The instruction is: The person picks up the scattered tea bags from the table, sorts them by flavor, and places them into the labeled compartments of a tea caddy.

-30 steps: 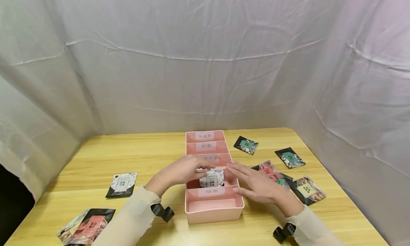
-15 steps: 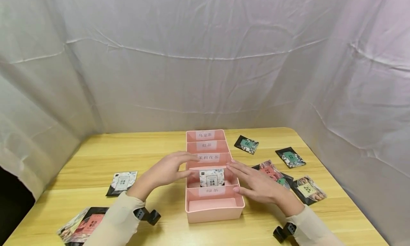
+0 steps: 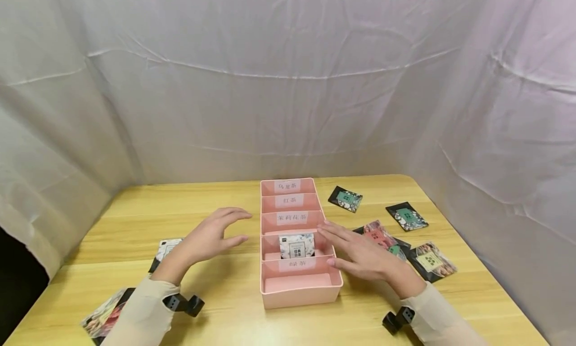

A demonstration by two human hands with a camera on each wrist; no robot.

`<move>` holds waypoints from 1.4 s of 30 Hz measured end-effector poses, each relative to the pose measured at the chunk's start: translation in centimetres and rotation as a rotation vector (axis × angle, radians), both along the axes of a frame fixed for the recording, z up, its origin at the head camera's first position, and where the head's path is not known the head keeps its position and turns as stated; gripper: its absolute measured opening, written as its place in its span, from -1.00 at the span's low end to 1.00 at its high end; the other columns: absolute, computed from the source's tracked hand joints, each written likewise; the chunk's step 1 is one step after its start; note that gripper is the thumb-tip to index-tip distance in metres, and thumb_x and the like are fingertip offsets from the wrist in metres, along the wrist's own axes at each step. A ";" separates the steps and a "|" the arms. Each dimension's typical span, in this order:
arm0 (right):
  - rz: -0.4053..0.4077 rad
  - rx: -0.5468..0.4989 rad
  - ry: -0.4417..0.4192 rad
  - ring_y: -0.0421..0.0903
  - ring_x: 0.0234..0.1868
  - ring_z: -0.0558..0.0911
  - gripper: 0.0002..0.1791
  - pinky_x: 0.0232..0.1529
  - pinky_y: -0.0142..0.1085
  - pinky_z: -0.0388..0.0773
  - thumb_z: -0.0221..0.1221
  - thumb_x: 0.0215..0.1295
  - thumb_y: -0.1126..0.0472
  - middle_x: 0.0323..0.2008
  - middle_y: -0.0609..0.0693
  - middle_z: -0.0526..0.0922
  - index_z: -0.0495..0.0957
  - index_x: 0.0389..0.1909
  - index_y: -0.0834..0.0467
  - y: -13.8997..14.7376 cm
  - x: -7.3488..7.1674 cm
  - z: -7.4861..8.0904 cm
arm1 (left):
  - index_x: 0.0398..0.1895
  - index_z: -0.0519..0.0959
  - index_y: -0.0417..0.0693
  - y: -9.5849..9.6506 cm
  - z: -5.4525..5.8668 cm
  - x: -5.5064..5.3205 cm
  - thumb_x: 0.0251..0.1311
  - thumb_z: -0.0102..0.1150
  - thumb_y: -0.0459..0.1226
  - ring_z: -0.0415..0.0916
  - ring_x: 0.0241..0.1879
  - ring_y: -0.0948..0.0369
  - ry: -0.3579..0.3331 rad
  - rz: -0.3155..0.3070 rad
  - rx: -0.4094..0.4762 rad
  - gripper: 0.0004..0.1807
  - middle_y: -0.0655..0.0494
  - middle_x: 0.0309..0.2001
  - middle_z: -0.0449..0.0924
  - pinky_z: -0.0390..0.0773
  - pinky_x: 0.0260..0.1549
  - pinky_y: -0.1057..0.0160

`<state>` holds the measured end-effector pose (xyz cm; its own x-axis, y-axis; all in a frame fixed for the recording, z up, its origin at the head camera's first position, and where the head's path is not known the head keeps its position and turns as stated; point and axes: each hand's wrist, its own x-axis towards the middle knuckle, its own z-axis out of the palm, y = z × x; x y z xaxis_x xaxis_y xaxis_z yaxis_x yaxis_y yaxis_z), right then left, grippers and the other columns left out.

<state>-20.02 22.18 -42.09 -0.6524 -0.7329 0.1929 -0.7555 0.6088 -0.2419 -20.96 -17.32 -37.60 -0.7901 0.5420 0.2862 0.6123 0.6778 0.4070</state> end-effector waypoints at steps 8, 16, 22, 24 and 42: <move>-0.002 -0.004 -0.009 0.03 0.49 0.10 -0.23 0.36 0.07 0.21 0.03 0.43 -0.17 0.52 0.05 0.06 0.05 0.55 -0.01 0.0 -0.2 0.2 | 0.30 0.45 -0.01 -2.7 -0.7 0.3 0.21 0.33 -0.04 0.29 0.30 -0.07 -0.033 0.076 -0.002 -0.39 -0.05 0.29 0.39 0.31 0.26 -0.16; -0.004 -0.009 -0.004 0.03 0.49 0.10 -0.23 0.35 0.08 0.23 0.02 0.43 -0.18 0.52 0.03 0.06 0.05 0.54 -0.01 -0.1 -0.1 -0.1 | 0.37 0.38 -0.01 -5.0 -1.7 0.9 0.23 0.27 0.06 0.23 0.33 -0.12 -0.085 0.120 0.000 -0.30 -0.10 0.35 0.32 0.30 0.23 -0.24; 0.000 -0.009 -0.003 0.02 0.49 0.11 -0.23 0.34 0.09 0.25 0.03 0.42 -0.18 0.53 0.01 0.05 0.04 0.55 -0.03 -0.1 0.0 -0.3 | 0.39 0.34 -0.06 -6.8 -2.2 1.3 0.22 0.30 0.01 0.18 0.34 -0.17 -0.118 0.160 -0.006 -0.27 -0.15 0.37 0.26 0.28 0.22 -0.29; -0.002 -0.012 -0.003 0.01 0.49 0.11 -0.23 0.34 0.09 0.26 0.04 0.42 -0.18 0.53 0.01 0.05 0.04 0.55 -0.04 0.0 0.1 -0.3 | 0.40 0.33 -0.08 -7.3 -2.4 1.4 0.22 0.30 0.00 0.18 0.33 -0.19 -0.125 0.171 -0.006 -0.27 -0.17 0.37 0.25 0.28 0.20 -0.31; 0.006 -0.020 -0.002 0.04 0.48 0.11 -0.23 0.33 0.11 0.25 0.05 0.41 -0.16 0.51 0.06 0.08 0.05 0.55 -0.02 0.0 0.0 0.0 | 0.41 0.29 -0.14 -11.3 -3.8 1.8 0.23 0.27 0.05 0.16 0.30 -0.31 -0.239 0.229 -0.007 -0.22 -0.30 0.37 0.20 0.30 0.10 -0.41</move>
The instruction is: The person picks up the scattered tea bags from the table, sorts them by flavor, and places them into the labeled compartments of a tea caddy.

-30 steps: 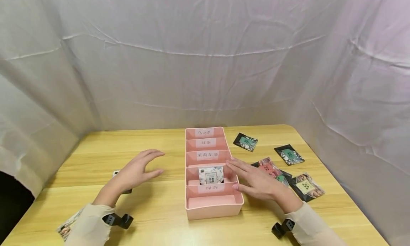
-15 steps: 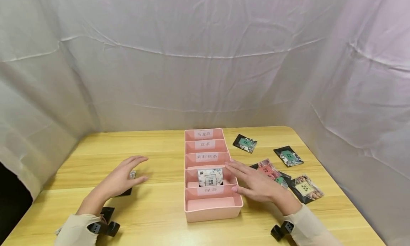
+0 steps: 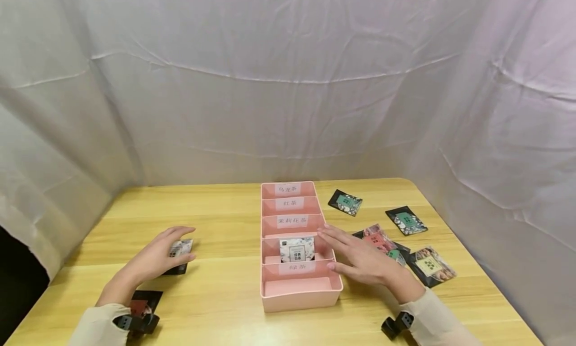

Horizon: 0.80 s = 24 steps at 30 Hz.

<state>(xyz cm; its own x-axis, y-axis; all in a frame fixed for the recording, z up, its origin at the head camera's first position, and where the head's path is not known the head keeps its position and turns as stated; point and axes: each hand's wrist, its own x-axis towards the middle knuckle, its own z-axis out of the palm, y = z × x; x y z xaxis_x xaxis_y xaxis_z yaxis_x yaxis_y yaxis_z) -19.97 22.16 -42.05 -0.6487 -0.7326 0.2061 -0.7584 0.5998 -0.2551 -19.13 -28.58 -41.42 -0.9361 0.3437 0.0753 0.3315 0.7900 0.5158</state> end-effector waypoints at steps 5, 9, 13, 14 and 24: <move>-0.004 0.011 -0.003 0.04 0.48 0.10 -0.23 0.34 0.11 0.24 0.04 0.42 -0.16 0.52 0.05 0.07 0.04 0.55 -0.01 0.1 -0.2 0.2 | 0.40 0.29 -0.19 -0.7 -0.4 -0.3 0.21 0.30 0.02 0.17 0.29 -0.33 -0.025 -0.003 0.006 -0.20 -0.33 0.35 0.21 0.30 0.10 -0.40; -0.015 0.019 0.007 0.03 0.49 0.10 -0.23 0.36 0.10 0.22 0.04 0.42 -0.16 0.52 0.03 0.06 0.05 0.54 0.00 0.4 -0.5 0.6 | 0.41 0.27 -0.23 -1.1 -0.7 -0.8 0.20 0.31 0.03 0.18 0.29 -0.33 -0.042 -0.028 0.016 -0.17 -0.37 0.34 0.22 0.30 0.12 -0.38; -0.015 0.020 0.003 0.04 0.49 0.10 -0.23 0.36 0.11 0.20 0.03 0.43 -0.16 0.53 0.02 0.04 0.04 0.55 -0.01 0.4 -0.6 0.7 | 0.41 0.26 -0.28 -1.7 -0.8 -1.1 0.18 0.32 0.02 0.17 0.29 -0.34 -0.045 -0.039 0.010 -0.15 -0.40 0.33 0.22 0.27 0.14 -0.38; -0.015 0.021 0.000 0.04 0.49 0.10 -0.23 0.36 0.11 0.21 0.03 0.43 -0.16 0.53 0.02 0.03 0.04 0.55 -0.01 0.4 -0.6 0.7 | 0.40 0.26 -0.30 -1.8 -0.8 -1.2 0.17 0.33 0.01 0.16 0.29 -0.35 -0.049 -0.037 0.010 -0.14 -0.41 0.33 0.23 0.26 0.15 -0.38; -0.010 0.013 -0.013 0.05 0.48 0.11 -0.24 0.33 0.14 0.24 0.03 0.43 -0.15 0.53 0.03 0.04 0.03 0.55 -0.03 0.0 -0.1 0.2 | 0.37 0.28 -0.37 -3.2 -1.5 -0.6 0.11 0.39 0.00 0.21 0.26 -0.35 -0.085 -0.009 0.003 -0.10 -0.44 0.30 0.28 0.26 0.16 -0.35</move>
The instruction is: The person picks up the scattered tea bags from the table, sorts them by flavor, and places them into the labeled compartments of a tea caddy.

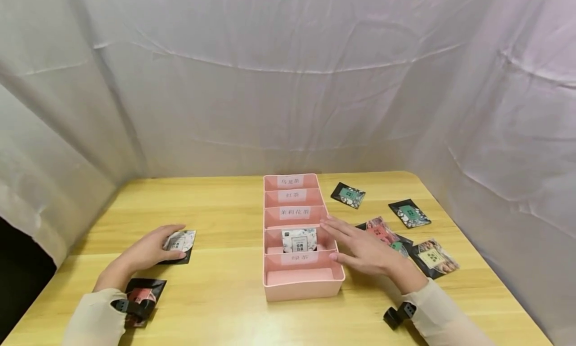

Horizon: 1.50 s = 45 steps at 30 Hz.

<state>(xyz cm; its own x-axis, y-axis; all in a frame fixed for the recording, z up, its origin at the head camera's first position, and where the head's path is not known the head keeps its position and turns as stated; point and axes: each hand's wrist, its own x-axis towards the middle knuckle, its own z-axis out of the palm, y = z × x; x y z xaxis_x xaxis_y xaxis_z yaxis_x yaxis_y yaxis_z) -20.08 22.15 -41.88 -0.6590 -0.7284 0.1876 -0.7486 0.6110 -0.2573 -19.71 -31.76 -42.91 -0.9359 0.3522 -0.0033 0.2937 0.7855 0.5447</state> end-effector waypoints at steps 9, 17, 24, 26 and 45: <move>-0.006 0.007 -0.009 0.04 0.48 0.11 -0.24 0.34 0.12 0.24 0.01 0.43 -0.18 0.52 0.03 0.05 0.04 0.55 -0.03 -0.1 0.2 -0.3 | 0.34 0.31 -0.38 -0.5 -0.5 0.4 0.05 0.43 0.02 0.32 0.19 -0.32 -0.052 0.020 -0.024 -0.08 -0.45 0.26 0.33 0.36 0.08 -0.31; -0.002 0.011 0.020 0.03 0.48 0.10 -0.23 0.36 0.08 0.23 0.02 0.43 -0.18 0.52 0.04 0.06 0.05 0.55 -0.01 0.0 0.1 -0.2 | 0.29 0.35 -0.43 -0.3 -0.4 0.1 -0.04 0.47 0.03 0.28 0.20 -0.38 -0.020 0.024 -0.052 -0.05 -0.50 0.24 0.31 0.33 0.09 -0.35; -0.004 0.010 0.017 0.03 0.49 0.10 -0.24 0.35 0.10 0.23 0.02 0.43 -0.18 0.52 0.05 0.07 0.06 0.54 -0.01 0.0 0.1 -0.2 | 0.27 0.39 -0.41 -0.3 -0.8 0.0 -0.12 0.51 0.04 0.31 0.16 -0.39 0.029 0.042 -0.060 -0.03 -0.49 0.20 0.32 0.35 0.06 -0.37; -0.005 0.011 0.016 0.03 0.49 0.10 -0.24 0.35 0.10 0.23 0.02 0.43 -0.18 0.52 0.04 0.07 0.05 0.54 -0.01 0.0 0.1 -0.2 | 0.28 0.39 -0.40 -0.4 -0.8 -0.1 -0.12 0.52 0.03 0.31 0.15 -0.39 0.036 0.050 -0.057 -0.04 -0.48 0.21 0.31 0.34 0.06 -0.38; -0.003 -0.002 0.008 0.04 0.47 0.13 -0.23 0.32 0.12 0.27 0.03 0.42 -0.17 0.52 0.05 0.07 0.04 0.55 -0.05 0.0 0.1 -0.2 | 0.22 0.47 -0.22 0.0 0.0 -0.2 -0.02 0.49 -0.08 0.43 0.06 -0.24 0.122 0.112 -0.025 -0.25 -0.29 0.15 0.42 0.42 -0.01 -0.33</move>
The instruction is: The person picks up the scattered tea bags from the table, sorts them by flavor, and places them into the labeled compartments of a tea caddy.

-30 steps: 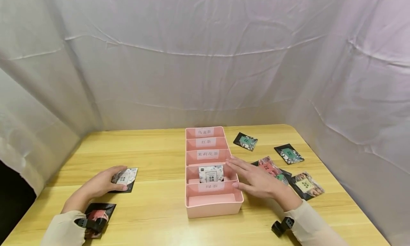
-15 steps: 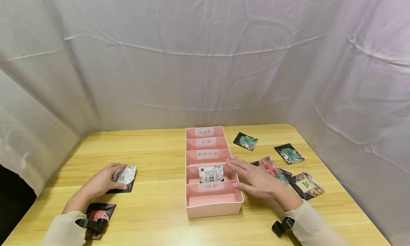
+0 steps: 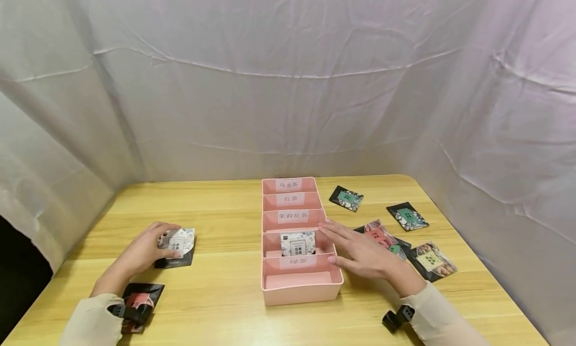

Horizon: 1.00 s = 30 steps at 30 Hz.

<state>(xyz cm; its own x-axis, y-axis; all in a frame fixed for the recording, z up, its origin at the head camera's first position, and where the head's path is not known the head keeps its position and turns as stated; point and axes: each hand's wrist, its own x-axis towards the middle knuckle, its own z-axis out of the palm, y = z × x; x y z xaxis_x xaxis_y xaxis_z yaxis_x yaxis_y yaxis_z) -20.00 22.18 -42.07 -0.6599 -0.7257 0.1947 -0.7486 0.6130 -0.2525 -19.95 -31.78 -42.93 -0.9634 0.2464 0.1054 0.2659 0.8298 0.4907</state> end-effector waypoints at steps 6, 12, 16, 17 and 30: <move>-0.005 0.006 0.012 0.05 0.47 0.13 -0.23 0.32 0.13 0.26 0.02 0.42 -0.18 0.52 0.04 0.06 0.04 0.55 -0.03 0.0 0.0 0.0 | 0.19 0.49 -0.21 0.3 0.5 -0.1 0.00 0.49 -0.16 0.54 -0.12 -0.12 0.015 -0.004 0.032 -0.32 -0.28 0.12 0.45 0.54 -0.11 -0.21; -0.003 0.003 0.016 0.06 0.47 0.15 -0.23 0.30 0.13 0.29 0.02 0.42 -0.18 0.52 0.05 0.06 0.05 0.54 -0.02 0.0 0.0 0.0 | 0.23 0.45 -0.22 0.6 0.9 0.1 0.09 0.43 -0.26 0.53 -0.03 -0.24 0.010 -0.015 0.058 -0.38 -0.30 0.14 0.42 0.57 -0.08 -0.20; -0.004 -0.001 0.012 0.06 0.46 0.15 -0.23 0.30 0.14 0.29 0.03 0.42 -0.17 0.52 0.05 0.07 0.06 0.54 -0.01 0.0 0.0 0.1 | 0.23 0.44 -0.24 0.6 1.0 0.0 0.14 0.38 -0.33 0.51 0.00 -0.25 0.044 -0.029 0.077 -0.43 -0.30 0.11 0.44 0.55 -0.06 -0.21; -0.005 -0.001 0.013 0.07 0.46 0.15 -0.23 0.30 0.14 0.29 0.03 0.42 -0.17 0.52 0.05 0.07 0.06 0.54 -0.01 0.0 0.0 0.1 | 0.23 0.43 -0.24 0.7 1.1 0.0 0.15 0.36 -0.33 0.52 -0.01 -0.24 0.045 -0.028 0.083 -0.43 -0.30 0.11 0.44 0.56 -0.07 -0.21; -0.002 -0.003 -0.003 0.03 0.48 0.11 -0.23 0.33 0.13 0.25 0.02 0.42 -0.18 0.52 0.04 0.06 0.04 0.55 -0.04 0.0 0.0 0.0 | 0.17 0.48 -0.22 1.2 1.2 -0.2 0.11 0.39 -0.36 0.58 -0.18 -0.07 0.096 -0.010 0.084 -0.47 -0.21 -0.01 0.55 0.63 -0.24 -0.05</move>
